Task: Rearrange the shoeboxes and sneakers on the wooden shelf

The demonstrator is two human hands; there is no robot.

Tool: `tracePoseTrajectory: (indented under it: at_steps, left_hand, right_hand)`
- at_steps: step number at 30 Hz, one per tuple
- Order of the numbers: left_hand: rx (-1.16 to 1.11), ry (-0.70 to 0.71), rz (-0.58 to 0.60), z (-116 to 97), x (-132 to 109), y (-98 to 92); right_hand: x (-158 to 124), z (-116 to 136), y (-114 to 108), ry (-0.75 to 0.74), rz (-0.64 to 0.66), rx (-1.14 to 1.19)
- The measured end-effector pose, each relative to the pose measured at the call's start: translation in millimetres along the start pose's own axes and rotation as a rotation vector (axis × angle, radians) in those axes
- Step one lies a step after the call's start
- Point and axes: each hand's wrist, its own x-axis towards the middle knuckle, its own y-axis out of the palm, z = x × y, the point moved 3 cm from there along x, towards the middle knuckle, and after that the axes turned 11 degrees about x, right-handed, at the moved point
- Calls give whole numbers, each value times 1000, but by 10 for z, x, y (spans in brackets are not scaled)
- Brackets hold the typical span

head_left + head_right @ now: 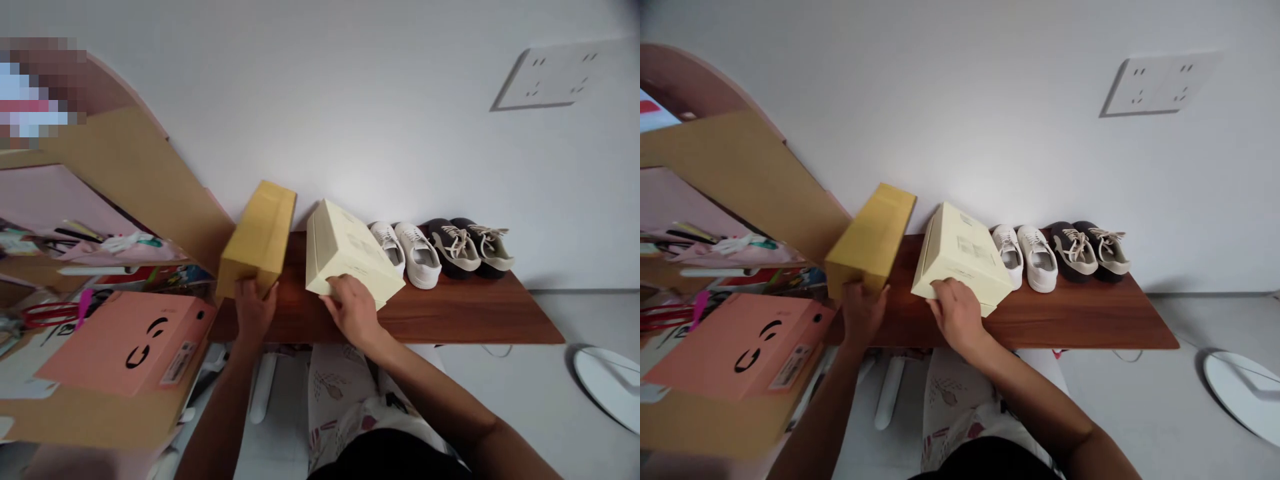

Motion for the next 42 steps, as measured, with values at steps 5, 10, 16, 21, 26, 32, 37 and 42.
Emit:
tracePoseTrajectory:
  at_steps: [5,10,16,21,26,32,37,42]
  left_hand:
    - [194,265,216,94,-213,191]
    - [362,333,349,216,-324,350]
    - [265,355,439,274,-328,510]
    - [41,114,254,368,-267,427]
    - [-51,-94,-137,-208,-535,242]
    - [-458,288,342,-2010,-1155,778]
    - [-478,25,277,-2726,-1093,1649]
    - [-575,-302,192,-2646,-950,1935]
  right_hand:
    - [-115,-242,440,-135,282,-264]
    - [-287,-556,726,-116,350,-329]
    - [-356,-773,904,-39,341,-270]
    - [-529,-755,710,-148,168,77]
    - [-889,-1023,-155,-86,-30,57]
    - [-731,-1741,-1248,250,-414,-209]
    - [-388,-2155,-1235,462,-390,-26]
    - [-422,-2273,-1220,736,-608,276]
